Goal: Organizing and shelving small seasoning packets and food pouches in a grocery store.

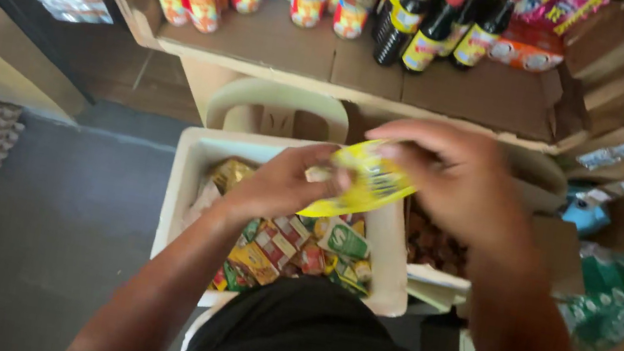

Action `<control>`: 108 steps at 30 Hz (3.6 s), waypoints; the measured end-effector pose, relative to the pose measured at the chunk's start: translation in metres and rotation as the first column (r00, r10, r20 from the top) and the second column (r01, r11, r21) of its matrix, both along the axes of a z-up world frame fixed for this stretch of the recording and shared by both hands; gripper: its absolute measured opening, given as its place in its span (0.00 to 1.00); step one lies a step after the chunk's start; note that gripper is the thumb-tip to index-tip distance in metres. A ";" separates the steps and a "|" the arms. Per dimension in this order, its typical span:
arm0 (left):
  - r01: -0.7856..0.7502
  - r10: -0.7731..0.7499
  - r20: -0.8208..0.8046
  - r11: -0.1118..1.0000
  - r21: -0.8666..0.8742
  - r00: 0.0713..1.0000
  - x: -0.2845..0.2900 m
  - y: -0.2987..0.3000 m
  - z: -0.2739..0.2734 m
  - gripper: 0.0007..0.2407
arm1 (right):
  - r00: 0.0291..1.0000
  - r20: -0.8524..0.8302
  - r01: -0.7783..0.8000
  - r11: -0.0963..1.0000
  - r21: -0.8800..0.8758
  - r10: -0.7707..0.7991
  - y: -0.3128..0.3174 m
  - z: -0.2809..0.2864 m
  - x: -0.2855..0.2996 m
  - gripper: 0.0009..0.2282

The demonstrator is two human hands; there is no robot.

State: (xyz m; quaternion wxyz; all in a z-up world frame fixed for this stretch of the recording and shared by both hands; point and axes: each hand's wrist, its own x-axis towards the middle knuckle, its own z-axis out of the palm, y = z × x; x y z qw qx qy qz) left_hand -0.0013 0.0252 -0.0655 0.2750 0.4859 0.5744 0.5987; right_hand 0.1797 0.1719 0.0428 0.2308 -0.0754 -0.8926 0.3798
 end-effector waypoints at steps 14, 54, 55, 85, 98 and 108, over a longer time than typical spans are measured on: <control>0.276 -0.324 -0.176 0.928 -0.252 0.930 0.023 0.005 0.065 0.11 | 0.984 0.169 -0.059 0.996 0.069 0.047 0.042 -0.015 0.053 0.19; 0.098 -0.315 -0.516 0.909 -0.404 0.797 0.018 -0.021 0.088 0.10 | 0.859 0.416 -0.286 0.954 -0.095 0.299 0.000 -0.024 0.000 0.11; 0.107 -0.310 -0.485 0.910 -0.400 0.818 0.018 -0.022 0.089 0.10 | 0.862 0.389 -0.298 0.945 -0.135 0.327 0.002 -0.028 0.002 0.11; 0.090 -0.400 -0.445 0.816 -0.572 0.801 0.008 -0.025 0.077 0.14 | 0.724 0.594 -0.426 0.905 -0.015 0.351 0.002 -0.029 -0.023 0.17; 0.138 -0.373 -0.341 0.823 -0.552 0.863 0.010 -0.029 0.079 0.14 | 0.777 0.476 -0.381 0.910 -0.165 0.411 0.001 -0.025 -0.014 0.11; 0.136 -0.322 -0.251 0.820 -0.555 0.913 0.009 -0.029 0.077 0.10 | 0.787 0.424 -0.413 0.894 -0.177 0.447 0.006 -0.027 -0.013 0.10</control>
